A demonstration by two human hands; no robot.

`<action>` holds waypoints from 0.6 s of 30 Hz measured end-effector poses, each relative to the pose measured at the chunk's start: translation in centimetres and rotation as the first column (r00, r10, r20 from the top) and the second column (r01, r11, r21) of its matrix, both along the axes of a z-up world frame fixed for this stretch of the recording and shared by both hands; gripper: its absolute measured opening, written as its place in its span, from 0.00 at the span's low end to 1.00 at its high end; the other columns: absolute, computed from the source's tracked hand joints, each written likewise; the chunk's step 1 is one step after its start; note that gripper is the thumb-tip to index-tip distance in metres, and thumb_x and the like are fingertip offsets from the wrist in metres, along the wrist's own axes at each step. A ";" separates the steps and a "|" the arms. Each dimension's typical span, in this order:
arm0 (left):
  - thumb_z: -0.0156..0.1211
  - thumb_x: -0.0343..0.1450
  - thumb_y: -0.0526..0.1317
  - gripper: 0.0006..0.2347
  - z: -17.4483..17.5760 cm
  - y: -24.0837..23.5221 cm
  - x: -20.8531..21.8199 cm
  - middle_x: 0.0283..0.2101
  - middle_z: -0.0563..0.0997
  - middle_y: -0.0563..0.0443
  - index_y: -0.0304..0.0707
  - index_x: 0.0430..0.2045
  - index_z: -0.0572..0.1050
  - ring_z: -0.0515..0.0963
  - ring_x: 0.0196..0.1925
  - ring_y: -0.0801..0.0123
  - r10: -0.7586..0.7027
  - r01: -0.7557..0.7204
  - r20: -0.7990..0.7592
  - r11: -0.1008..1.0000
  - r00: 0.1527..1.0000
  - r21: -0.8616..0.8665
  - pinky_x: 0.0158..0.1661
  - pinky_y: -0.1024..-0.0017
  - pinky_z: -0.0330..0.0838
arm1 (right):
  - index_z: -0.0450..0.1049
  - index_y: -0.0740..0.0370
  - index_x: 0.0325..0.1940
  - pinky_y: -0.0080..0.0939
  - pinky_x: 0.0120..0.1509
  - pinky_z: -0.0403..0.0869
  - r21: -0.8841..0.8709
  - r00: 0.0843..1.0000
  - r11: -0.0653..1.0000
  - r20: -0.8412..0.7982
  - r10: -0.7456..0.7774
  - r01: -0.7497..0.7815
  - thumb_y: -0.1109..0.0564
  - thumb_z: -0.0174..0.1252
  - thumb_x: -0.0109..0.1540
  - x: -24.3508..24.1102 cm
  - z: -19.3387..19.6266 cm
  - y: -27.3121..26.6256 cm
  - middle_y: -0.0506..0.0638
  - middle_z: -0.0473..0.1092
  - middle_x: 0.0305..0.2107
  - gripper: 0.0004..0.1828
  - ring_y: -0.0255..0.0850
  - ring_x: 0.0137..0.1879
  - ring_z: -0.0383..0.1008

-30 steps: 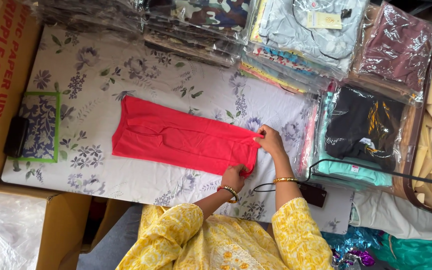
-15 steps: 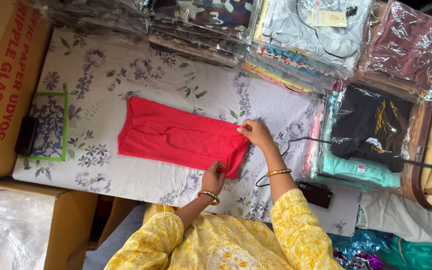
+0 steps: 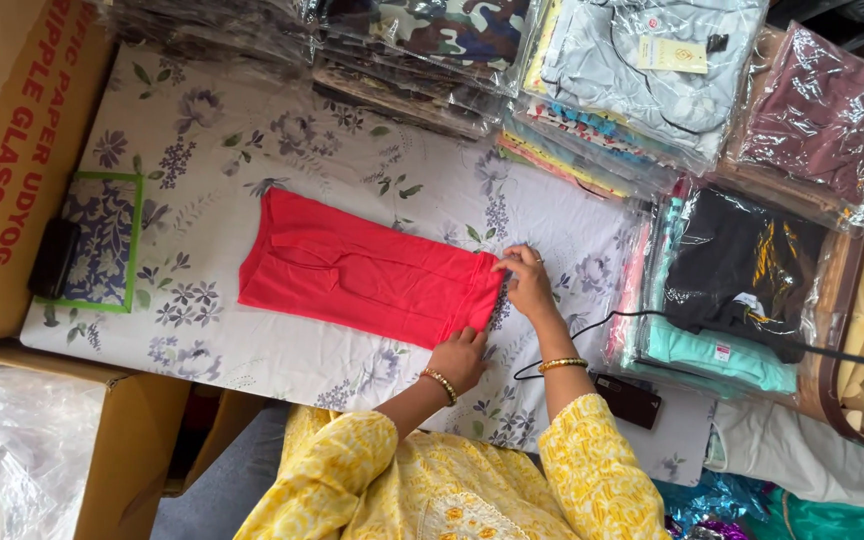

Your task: The person folds t-shirts on a padded table, smoothing each shirt flat and folding the sleeves and body into a compact square. They then wrap each folded shirt in a clear plastic bag and stack the packaged shirts with a pile of finished ones.

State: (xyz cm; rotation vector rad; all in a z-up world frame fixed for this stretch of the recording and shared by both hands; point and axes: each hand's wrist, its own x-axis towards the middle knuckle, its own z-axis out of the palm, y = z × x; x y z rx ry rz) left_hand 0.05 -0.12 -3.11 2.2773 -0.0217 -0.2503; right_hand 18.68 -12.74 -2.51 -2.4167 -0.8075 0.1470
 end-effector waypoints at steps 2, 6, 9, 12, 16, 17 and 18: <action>0.66 0.65 0.43 0.20 0.4 0.0 0.7 0.45 0.75 0.39 0.35 0.47 0.68 0.78 0.47 0.46 -0.053 0.055 -0.061 0.998 0.997 0.040 0.41 0.54 0.76 | 0.80 0.55 0.38 0.48 0.62 0.72 -0.027 0.999 0.999 0.028 0.040 -0.040 0.77 0.55 0.46 -0.3 0.6 0.7 0.52 0.70 0.47 0.24 0.52 0.57 0.71; 0.61 0.64 0.36 0.21 -2.0 -0.1 0.1 0.46 0.77 0.39 0.36 0.52 0.66 0.79 0.48 0.47 -0.073 0.084 -0.113 0.992 0.991 0.093 0.42 0.55 0.77 | 0.79 0.54 0.38 0.50 0.63 0.71 -0.053 0.997 0.996 0.010 0.073 -0.072 0.73 0.59 0.50 0.2 2.2 2.2 0.50 0.69 0.52 0.19 0.51 0.56 0.71; 0.59 0.64 0.31 0.18 -1.5 2.3 -0.9 0.43 0.79 0.39 0.37 0.49 0.67 0.80 0.47 0.45 0.085 -0.087 -0.059 0.995 0.995 -0.045 0.42 0.54 0.76 | 0.77 0.56 0.37 0.52 0.63 0.69 0.007 0.990 0.990 0.024 0.142 -0.142 0.72 0.61 0.49 0.9 3.5 4.5 0.52 0.71 0.52 0.16 0.53 0.58 0.70; 0.58 0.64 0.31 0.14 -0.5 6.8 -2.4 0.39 0.80 0.39 0.38 0.43 0.69 0.81 0.43 0.46 0.324 -0.327 -0.052 0.911 0.944 -0.251 0.42 0.55 0.75 | 0.75 0.59 0.38 0.52 0.65 0.70 0.137 0.976 0.967 -0.003 0.217 -0.214 0.71 0.60 0.50 1.3 3.0 8.0 0.52 0.75 0.50 0.14 0.53 0.61 0.71; 0.59 0.63 0.29 0.13 -1.2 13.6 -4.5 0.34 0.78 0.44 0.38 0.40 0.70 0.80 0.37 0.54 0.646 -0.600 -0.061 0.665 0.761 -0.445 0.38 0.62 0.75 | 0.78 0.63 0.44 0.44 0.57 0.75 0.166 0.939 0.986 -0.332 0.086 -0.031 0.68 0.59 0.58 1.3 1.4 14.1 0.53 0.79 0.41 0.11 0.45 0.49 0.79; 0.59 0.63 0.29 0.13 -1.6 15.3 -5.0 0.34 0.78 0.44 0.38 0.40 0.70 0.80 0.37 0.54 0.656 -0.609 -0.057 0.660 0.752 -0.439 0.38 0.62 0.75 | 0.78 0.63 0.44 0.44 0.57 0.75 0.173 0.938 0.984 -0.333 0.101 -0.045 0.68 0.59 0.58 1.2 1.4 16.3 0.53 0.79 0.41 0.11 0.45 0.49 0.79; 0.61 0.63 0.29 0.13 -2.1 17.1 -5.5 0.33 0.78 0.46 0.38 0.40 0.71 0.79 0.35 0.59 0.710 -0.663 -0.086 0.598 0.699 -0.451 0.37 0.65 0.75 | 0.78 0.64 0.45 0.41 0.56 0.75 0.213 0.937 0.975 -0.323 0.133 -0.065 0.66 0.61 0.60 0.9 1.4 18.4 0.53 0.79 0.41 0.10 0.44 0.48 0.80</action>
